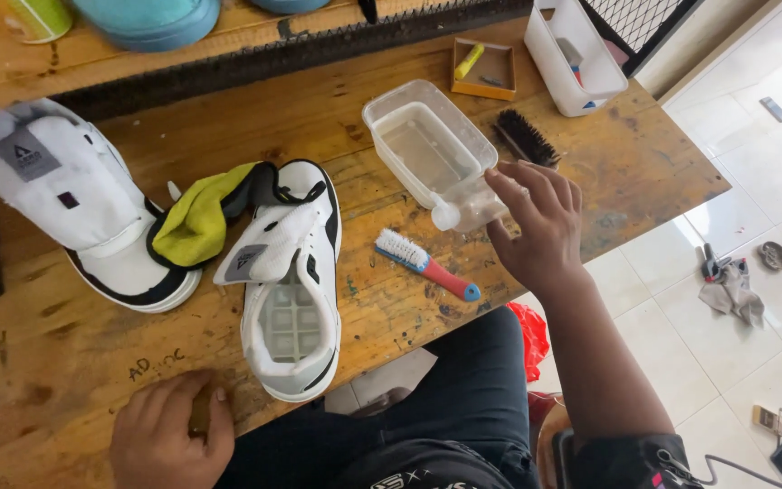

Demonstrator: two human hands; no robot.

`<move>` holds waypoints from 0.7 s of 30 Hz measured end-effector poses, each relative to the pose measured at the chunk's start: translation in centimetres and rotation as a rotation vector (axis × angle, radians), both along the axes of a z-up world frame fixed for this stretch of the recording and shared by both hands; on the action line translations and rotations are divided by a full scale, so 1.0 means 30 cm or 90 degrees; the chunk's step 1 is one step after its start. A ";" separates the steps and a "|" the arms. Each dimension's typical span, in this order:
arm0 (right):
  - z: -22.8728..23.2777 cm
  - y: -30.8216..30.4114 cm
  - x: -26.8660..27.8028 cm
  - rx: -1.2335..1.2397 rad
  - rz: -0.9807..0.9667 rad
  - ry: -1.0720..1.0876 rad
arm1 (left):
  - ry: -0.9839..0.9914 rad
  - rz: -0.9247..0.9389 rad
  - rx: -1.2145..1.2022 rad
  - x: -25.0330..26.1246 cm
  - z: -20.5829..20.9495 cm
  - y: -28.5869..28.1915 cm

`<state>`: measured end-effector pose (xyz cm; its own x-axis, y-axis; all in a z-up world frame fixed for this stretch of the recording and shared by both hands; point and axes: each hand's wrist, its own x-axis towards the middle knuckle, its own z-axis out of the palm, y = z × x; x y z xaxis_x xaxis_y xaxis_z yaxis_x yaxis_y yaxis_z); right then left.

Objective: Scrubbing the interior and exterior of white sneakers with a brush and cleaning solution, then wiping them clean.

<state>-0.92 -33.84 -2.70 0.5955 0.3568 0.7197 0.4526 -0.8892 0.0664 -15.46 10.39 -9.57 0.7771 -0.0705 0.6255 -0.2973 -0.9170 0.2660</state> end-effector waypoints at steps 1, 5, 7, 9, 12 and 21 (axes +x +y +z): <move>-0.003 0.007 0.000 -0.001 0.002 0.001 | 0.001 0.002 -0.001 0.001 0.007 -0.001; 0.000 0.037 -0.002 -0.034 0.019 -0.027 | 0.013 0.008 0.011 -0.005 0.037 -0.014; 0.004 0.046 -0.003 -0.047 0.025 -0.035 | 0.023 0.029 0.013 -0.007 0.042 -0.018; 0.005 0.051 -0.002 -0.055 0.018 -0.037 | 0.044 0.020 0.011 -0.005 0.036 -0.011; 0.008 0.061 0.000 -0.055 0.018 -0.048 | 0.038 0.034 0.010 -0.014 0.037 -0.016; 0.022 0.095 0.003 -0.076 0.015 -0.078 | 0.047 0.018 -0.002 -0.015 0.060 -0.021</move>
